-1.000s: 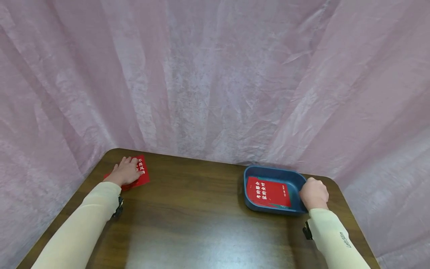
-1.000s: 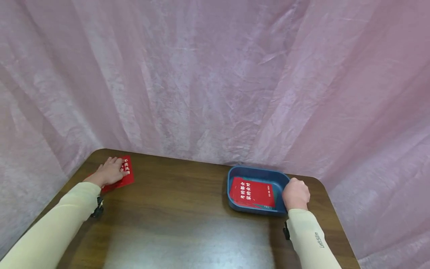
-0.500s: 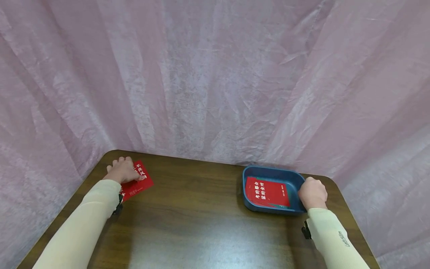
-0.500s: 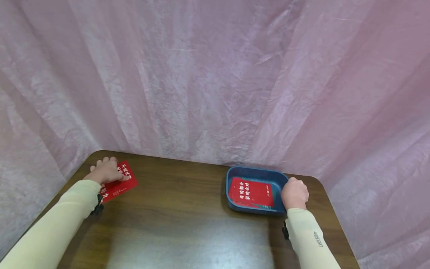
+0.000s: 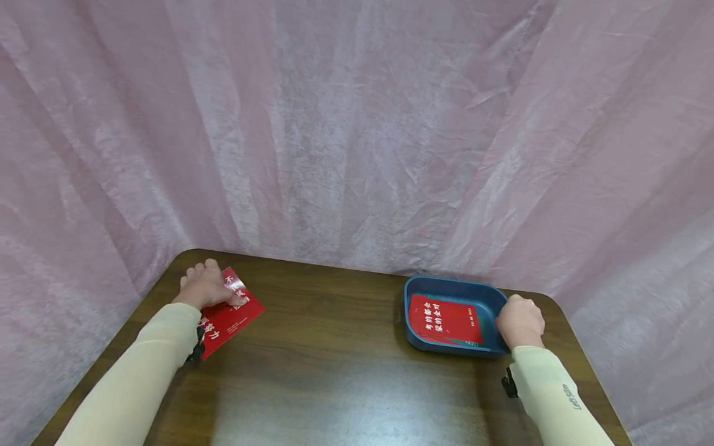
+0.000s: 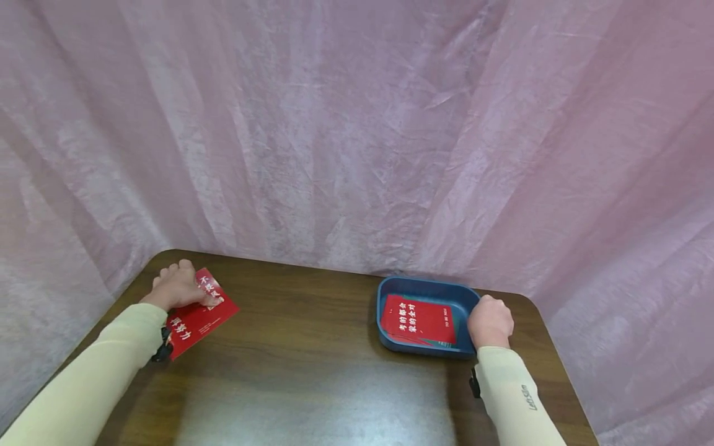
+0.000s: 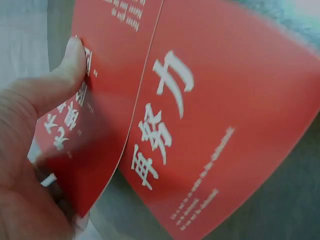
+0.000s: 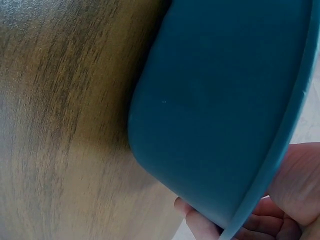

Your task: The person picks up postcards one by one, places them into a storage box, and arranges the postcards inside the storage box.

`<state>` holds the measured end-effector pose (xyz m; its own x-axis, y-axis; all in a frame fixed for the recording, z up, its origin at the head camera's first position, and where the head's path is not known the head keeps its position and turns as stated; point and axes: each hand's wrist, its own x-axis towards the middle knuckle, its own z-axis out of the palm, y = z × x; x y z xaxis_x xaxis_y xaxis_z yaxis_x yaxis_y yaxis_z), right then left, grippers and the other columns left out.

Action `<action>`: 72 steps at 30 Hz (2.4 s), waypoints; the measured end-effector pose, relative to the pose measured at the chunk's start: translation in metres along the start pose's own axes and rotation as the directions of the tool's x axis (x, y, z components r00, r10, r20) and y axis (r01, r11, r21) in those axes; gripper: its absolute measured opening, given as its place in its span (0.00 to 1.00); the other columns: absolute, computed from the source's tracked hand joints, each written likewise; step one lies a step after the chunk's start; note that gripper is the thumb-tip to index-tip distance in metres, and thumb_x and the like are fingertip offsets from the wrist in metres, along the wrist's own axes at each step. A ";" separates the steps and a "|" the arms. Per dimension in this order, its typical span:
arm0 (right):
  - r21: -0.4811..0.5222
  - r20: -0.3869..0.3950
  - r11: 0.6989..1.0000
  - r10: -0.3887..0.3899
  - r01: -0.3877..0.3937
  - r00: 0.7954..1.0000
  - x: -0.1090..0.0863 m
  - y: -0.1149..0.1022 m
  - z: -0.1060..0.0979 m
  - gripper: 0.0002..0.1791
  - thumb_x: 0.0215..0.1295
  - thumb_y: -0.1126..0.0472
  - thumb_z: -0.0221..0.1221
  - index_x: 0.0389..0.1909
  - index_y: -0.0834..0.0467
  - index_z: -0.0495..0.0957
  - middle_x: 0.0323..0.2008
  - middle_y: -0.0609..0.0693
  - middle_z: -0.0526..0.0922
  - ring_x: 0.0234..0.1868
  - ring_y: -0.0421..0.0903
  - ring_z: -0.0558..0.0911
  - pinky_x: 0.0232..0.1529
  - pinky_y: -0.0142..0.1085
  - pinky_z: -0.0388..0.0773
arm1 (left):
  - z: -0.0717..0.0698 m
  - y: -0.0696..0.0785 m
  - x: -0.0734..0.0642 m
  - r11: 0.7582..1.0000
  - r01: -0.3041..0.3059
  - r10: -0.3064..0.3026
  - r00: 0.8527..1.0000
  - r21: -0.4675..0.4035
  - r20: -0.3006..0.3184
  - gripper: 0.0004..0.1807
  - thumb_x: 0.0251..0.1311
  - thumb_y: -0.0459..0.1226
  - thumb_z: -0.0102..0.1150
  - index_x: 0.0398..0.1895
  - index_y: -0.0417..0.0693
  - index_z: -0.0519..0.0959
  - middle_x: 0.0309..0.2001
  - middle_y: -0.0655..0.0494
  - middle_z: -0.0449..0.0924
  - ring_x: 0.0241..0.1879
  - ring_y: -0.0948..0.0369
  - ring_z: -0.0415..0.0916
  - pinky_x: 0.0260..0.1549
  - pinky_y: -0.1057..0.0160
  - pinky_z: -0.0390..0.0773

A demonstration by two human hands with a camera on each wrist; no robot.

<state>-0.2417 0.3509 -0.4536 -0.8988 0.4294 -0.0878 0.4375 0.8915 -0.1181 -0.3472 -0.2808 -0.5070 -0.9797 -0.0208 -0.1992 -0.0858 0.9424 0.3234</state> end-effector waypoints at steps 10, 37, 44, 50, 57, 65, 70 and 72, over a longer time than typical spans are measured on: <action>0.000 0.015 1.000 0.007 -0.007 1.000 0.004 0.003 0.002 0.18 0.55 0.63 0.55 0.40 0.75 0.73 0.34 0.73 0.78 0.27 0.63 0.79 0.19 0.50 0.76 | 0.004 0.007 -0.003 0.999 -0.047 0.047 0.999 -0.001 0.013 0.49 0.35 0.55 0.73 0.50 0.34 0.56 0.37 0.36 0.77 0.30 0.49 0.74 0.26 0.52 0.71; -0.001 0.025 1.000 0.015 -0.015 1.000 0.008 0.001 0.001 0.18 0.56 0.64 0.55 0.43 0.74 0.72 0.35 0.73 0.78 0.29 0.63 0.79 0.20 0.50 0.76 | -0.005 0.071 -0.009 0.901 -0.289 0.311 0.950 -0.324 0.016 0.21 0.67 0.38 0.44 0.55 0.29 0.65 0.40 0.40 0.75 0.38 0.54 0.76 0.38 0.56 0.75; 0.005 0.013 1.000 0.012 -0.012 1.000 0.009 -0.001 0.002 0.19 0.55 0.63 0.55 0.43 0.74 0.72 0.36 0.73 0.78 0.29 0.63 0.79 0.20 0.50 0.76 | -0.007 0.103 -0.018 0.853 -0.289 0.295 0.954 -0.434 -0.054 0.25 0.69 0.37 0.41 0.65 0.32 0.60 0.49 0.39 0.75 0.43 0.55 0.76 0.42 0.56 0.75; 0.003 0.018 1.000 0.000 0.000 1.000 0.010 -0.003 0.003 0.19 0.55 0.63 0.55 0.42 0.75 0.72 0.36 0.73 0.78 0.29 0.63 0.79 0.20 0.51 0.76 | -0.010 0.137 -0.027 0.711 -0.234 0.256 0.964 -0.663 -0.067 0.19 0.67 0.36 0.48 0.58 0.37 0.69 0.43 0.41 0.81 0.31 0.60 0.82 0.28 0.62 0.81; 0.004 0.010 1.000 0.004 -0.004 1.000 0.010 -0.006 0.004 0.18 0.56 0.64 0.54 0.42 0.75 0.72 0.36 0.74 0.78 0.29 0.64 0.79 0.20 0.51 0.76 | -0.017 0.170 -0.042 0.601 -0.223 0.216 0.970 -0.768 -0.113 0.15 0.64 0.38 0.55 0.52 0.42 0.74 0.43 0.44 0.83 0.30 0.60 0.83 0.28 0.62 0.81; 0.003 0.009 1.000 0.002 -0.002 1.000 0.012 -0.009 0.005 0.17 0.57 0.64 0.53 0.42 0.75 0.73 0.36 0.74 0.78 0.29 0.64 0.79 0.19 0.51 0.76 | -0.011 0.200 -0.048 0.513 -0.261 0.212 0.962 -0.818 -0.174 0.12 0.60 0.37 0.60 0.45 0.43 0.78 0.38 0.46 0.85 0.28 0.60 0.84 0.27 0.61 0.81; 0.000 0.005 1.000 -0.006 0.006 1.000 0.014 -0.009 0.007 0.18 0.57 0.64 0.53 0.43 0.75 0.72 0.37 0.75 0.77 0.30 0.65 0.79 0.19 0.52 0.76 | -0.007 0.217 -0.053 0.502 -0.295 0.213 0.953 -0.813 -0.214 0.11 0.58 0.38 0.62 0.42 0.44 0.79 0.35 0.48 0.86 0.26 0.60 0.83 0.25 0.62 0.80; 0.001 -0.001 1.000 -0.009 0.009 1.000 0.015 -0.010 0.007 0.18 0.57 0.64 0.53 0.44 0.75 0.72 0.38 0.75 0.77 0.30 0.65 0.79 0.19 0.52 0.76 | -0.007 0.224 -0.055 0.483 -0.308 0.221 0.949 -0.820 -0.226 0.11 0.58 0.38 0.62 0.43 0.45 0.79 0.34 0.48 0.86 0.26 0.60 0.83 0.25 0.62 0.80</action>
<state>-0.2592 0.3475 -0.4606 -0.9029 0.4212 -0.0854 0.4290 0.8952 -0.1204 -0.3142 -0.0706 -0.4174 -0.9893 0.1131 0.0919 0.1120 0.1873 0.9759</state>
